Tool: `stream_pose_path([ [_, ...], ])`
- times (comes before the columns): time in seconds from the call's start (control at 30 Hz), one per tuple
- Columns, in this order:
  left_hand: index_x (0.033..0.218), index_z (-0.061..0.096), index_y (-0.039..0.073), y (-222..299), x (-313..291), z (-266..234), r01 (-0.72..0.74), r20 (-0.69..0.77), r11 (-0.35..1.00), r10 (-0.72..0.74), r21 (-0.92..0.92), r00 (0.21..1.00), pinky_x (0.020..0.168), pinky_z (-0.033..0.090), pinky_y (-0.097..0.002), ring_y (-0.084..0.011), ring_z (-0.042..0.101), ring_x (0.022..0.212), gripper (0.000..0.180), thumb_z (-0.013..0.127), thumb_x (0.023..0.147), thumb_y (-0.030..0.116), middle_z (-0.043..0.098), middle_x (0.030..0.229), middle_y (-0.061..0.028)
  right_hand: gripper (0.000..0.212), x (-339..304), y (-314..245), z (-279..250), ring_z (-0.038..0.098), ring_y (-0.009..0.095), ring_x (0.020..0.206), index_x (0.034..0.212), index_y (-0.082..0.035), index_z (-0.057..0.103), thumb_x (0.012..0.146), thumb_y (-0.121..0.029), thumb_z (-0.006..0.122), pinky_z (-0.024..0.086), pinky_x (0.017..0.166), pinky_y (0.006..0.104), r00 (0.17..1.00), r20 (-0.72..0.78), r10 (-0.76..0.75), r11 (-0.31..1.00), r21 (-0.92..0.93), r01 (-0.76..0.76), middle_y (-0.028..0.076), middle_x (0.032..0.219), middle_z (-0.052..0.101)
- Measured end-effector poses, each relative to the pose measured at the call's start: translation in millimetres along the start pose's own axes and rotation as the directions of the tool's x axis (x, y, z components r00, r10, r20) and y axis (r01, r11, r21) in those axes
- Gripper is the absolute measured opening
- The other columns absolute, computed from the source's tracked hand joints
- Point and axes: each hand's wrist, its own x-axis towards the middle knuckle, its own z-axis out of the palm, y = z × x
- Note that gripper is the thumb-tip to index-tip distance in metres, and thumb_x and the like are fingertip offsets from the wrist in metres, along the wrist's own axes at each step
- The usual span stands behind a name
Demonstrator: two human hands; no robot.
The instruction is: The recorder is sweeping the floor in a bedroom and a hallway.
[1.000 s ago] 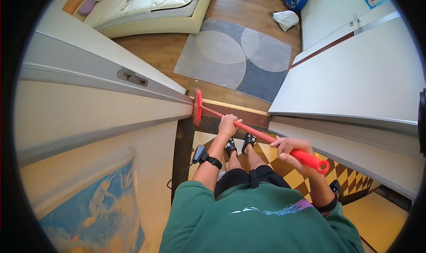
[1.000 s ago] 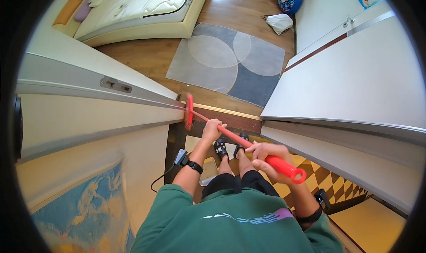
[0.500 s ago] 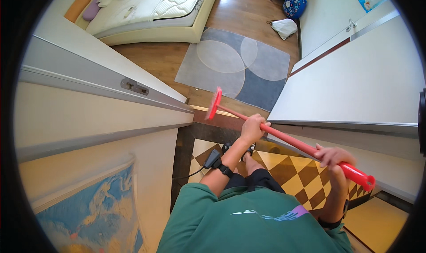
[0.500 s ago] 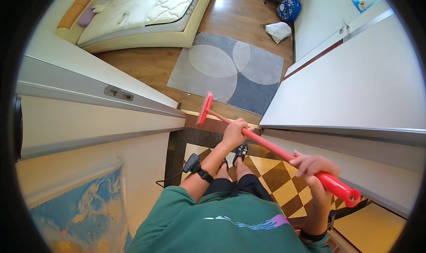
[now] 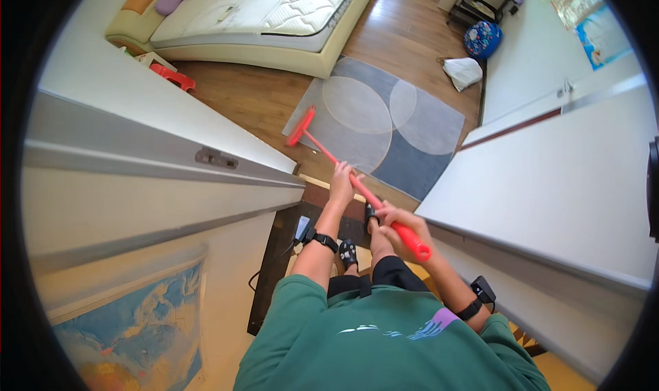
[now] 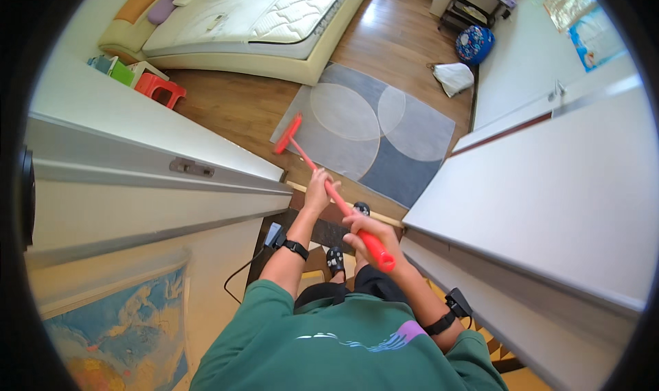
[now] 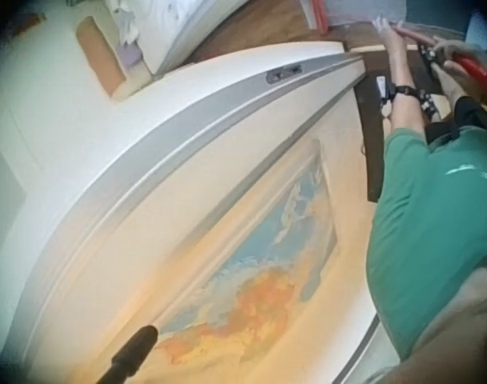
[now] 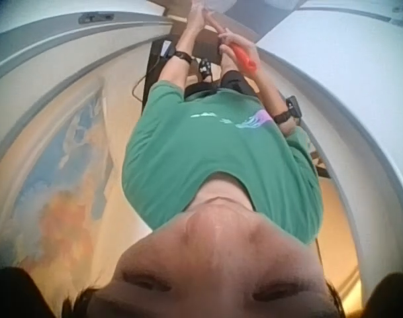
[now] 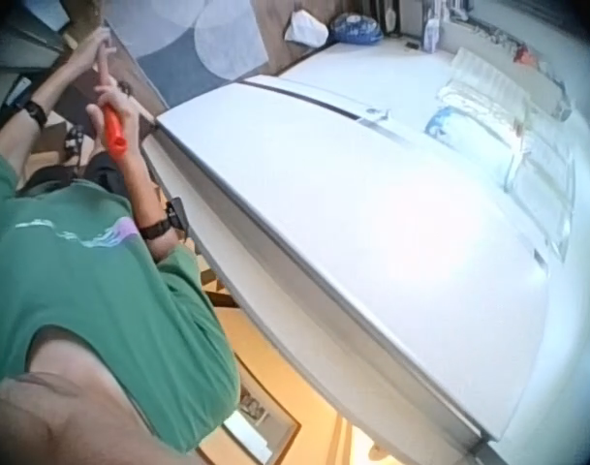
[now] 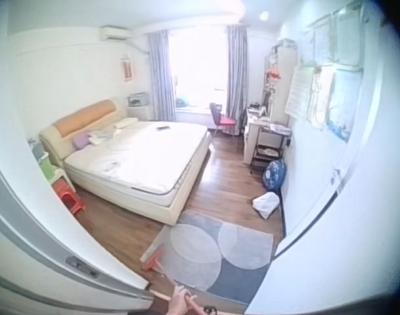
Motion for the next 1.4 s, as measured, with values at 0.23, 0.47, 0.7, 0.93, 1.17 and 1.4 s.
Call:
stream_pose_path([
  [0.23, 0.074, 0.055, 0.002, 56.8, 25.1, 9.7, 0.130, 0.016, 0.979, -0.129, -0.154, 0.991, 0.075, 0.048, -0.0415, -0.0371, 0.058, 0.082, 0.030, 0.071, 0.085, 0.026, 0.059, 0.087, -0.0158, 0.013, 68.3, -31.6, -72.8, 0.070, 0.031, 0.090, 0.081, -0.001, 0.058, 0.078, -0.001, 0.070, 0.053, 0.087, 0.0365, 0.962, 0.269, 0.056, 0.984, -0.177, -0.008, 0.011, 0.086, 0.068],
  [0.47, 0.066, 0.054, 0.004, 130.6, 97.9, -11.3, -0.029, -0.024, 0.975, 0.024, -0.221, 0.999, 0.082, 0.045, -0.0500, -0.0357, 0.058, 0.078, 0.035, 0.067, 0.087, 0.029, 0.055, 0.068, -0.0131, 0.008, 131.7, -112.6, -150.5, 0.070, 0.025, 0.085, 0.078, 0.004, 0.063, 0.080, -0.001, 0.069, 0.049, 0.099, 0.0429, 0.995, 0.080, -0.053, 0.998, -0.031, 0.056, 0.013, 0.081, 0.070],
  [0.7, 0.063, 0.052, 0.005, 49.6, 109.0, 19.7, 0.033, -0.011, 0.975, -0.036, -0.218, 0.999, 0.070, 0.044, -0.0466, -0.0337, 0.056, 0.075, 0.036, 0.076, 0.079, 0.027, 0.056, 0.071, -0.0127, 0.005, 124.2, -63.3, -110.9, 0.070, 0.024, 0.088, 0.080, 0.004, 0.064, 0.082, 0.000, 0.067, 0.049, 0.100, 0.0393, 0.997, 0.037, 0.072, 0.990, -0.124, -0.067, 0.013, 0.083, 0.070],
  [0.93, 0.061, 0.054, 0.005, 127.2, 57.8, 29.2, 0.023, 0.179, 0.953, 0.033, -0.301, 0.983, 0.068, 0.046, -0.0443, -0.0355, 0.056, 0.074, 0.039, 0.070, 0.084, 0.032, 0.055, 0.068, -0.0138, 0.003, 84.8, -112.6, -134.6, 0.070, 0.025, 0.086, 0.080, 0.004, 0.067, 0.080, 0.002, 0.066, 0.050, 0.098, 0.0420, 0.962, -0.129, 0.241, 0.955, -0.142, -0.259, 0.013, 0.082, 0.071],
  [1.17, 0.060, 0.057, 0.005, 101.8, 58.4, 6.5, -0.078, 0.240, 0.950, 0.155, -0.303, 0.958, 0.071, 0.045, -0.0469, -0.0354, 0.057, 0.076, 0.035, 0.067, 0.085, 0.027, 0.058, 0.069, -0.0145, 0.004, 48.9, -120.7, -92.6, 0.070, 0.025, 0.084, 0.079, 0.005, 0.062, 0.081, 0.002, 0.063, 0.047, 0.100, 0.0486, 0.957, -0.253, 0.139, 0.975, -0.135, -0.177, 0.015, 0.082, 0.070],
  [1.4, 0.067, 0.062, 0.005, 110.8, -44.8, 16.9, 0.033, 0.698, 0.970, 0.148, -0.239, 0.700, 0.074, 0.046, -0.0464, -0.0368, 0.061, 0.081, 0.033, 0.063, 0.087, 0.032, 0.063, 0.075, -0.0161, 0.006, -14.9, -118.7, -51.2, 0.070, 0.025, 0.088, 0.079, 0.005, 0.065, 0.082, 0.000, 0.065, 0.050, 0.097, 0.0407, 0.824, -0.424, 0.376, 0.899, -0.049, -0.435, 0.013, 0.082, 0.071],
])
